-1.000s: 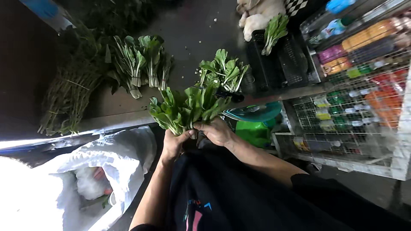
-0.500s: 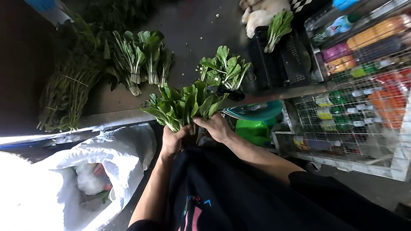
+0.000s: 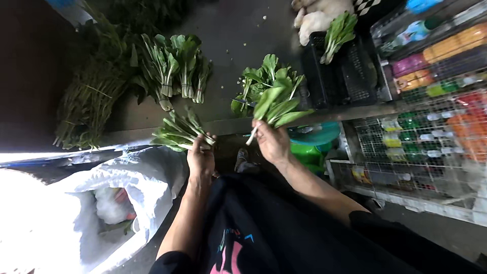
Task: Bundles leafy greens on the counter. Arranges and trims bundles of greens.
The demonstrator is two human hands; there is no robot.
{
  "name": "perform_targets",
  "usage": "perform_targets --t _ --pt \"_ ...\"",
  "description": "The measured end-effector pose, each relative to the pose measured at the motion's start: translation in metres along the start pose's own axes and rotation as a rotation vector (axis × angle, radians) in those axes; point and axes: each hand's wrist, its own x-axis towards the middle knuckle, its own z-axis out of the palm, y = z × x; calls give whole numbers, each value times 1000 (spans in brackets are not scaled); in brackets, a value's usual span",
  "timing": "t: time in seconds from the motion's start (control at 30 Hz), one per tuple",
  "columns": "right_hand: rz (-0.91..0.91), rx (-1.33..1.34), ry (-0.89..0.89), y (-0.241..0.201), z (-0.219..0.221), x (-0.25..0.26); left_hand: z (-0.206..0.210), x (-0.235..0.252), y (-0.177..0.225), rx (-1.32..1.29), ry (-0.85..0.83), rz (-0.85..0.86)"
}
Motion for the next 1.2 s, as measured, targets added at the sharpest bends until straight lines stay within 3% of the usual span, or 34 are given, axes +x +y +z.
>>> perform_targets --t 0.07,0.17,0.33,0.4,0.47,0.53,0.67,0.8,0.87,1.03,1.2 --pt "-67 -8 66 -15 -8 15 -5 6 11 -4 40 71" --pt "-116 -76 167 -26 -28 53 -11 4 27 123 -51 137" --pt "201 -202 391 -23 -75 97 -8 0 30 272 -96 125" --pt "262 -157 310 -27 -72 85 -9 -3 27 256 -103 117" --pt "220 -125 93 -26 -66 64 -15 -9 22 240 -130 97" --pt "9 -272 -100 -23 -55 51 -19 -12 17 230 -148 73" --pt "-337 -693 -206 -40 -24 30 -17 -17 13 227 -148 26" --pt "-560 -711 -241 -44 -5 19 -9 -19 21 272 -210 53" --pt "-547 -677 -257 -41 0 15 -4 -18 23 309 -221 82" --pt "-196 -553 -377 -19 23 -3 1 -19 22 365 -314 104" --pt "-350 -620 -408 -19 37 -19 1 -29 18 285 -382 59"
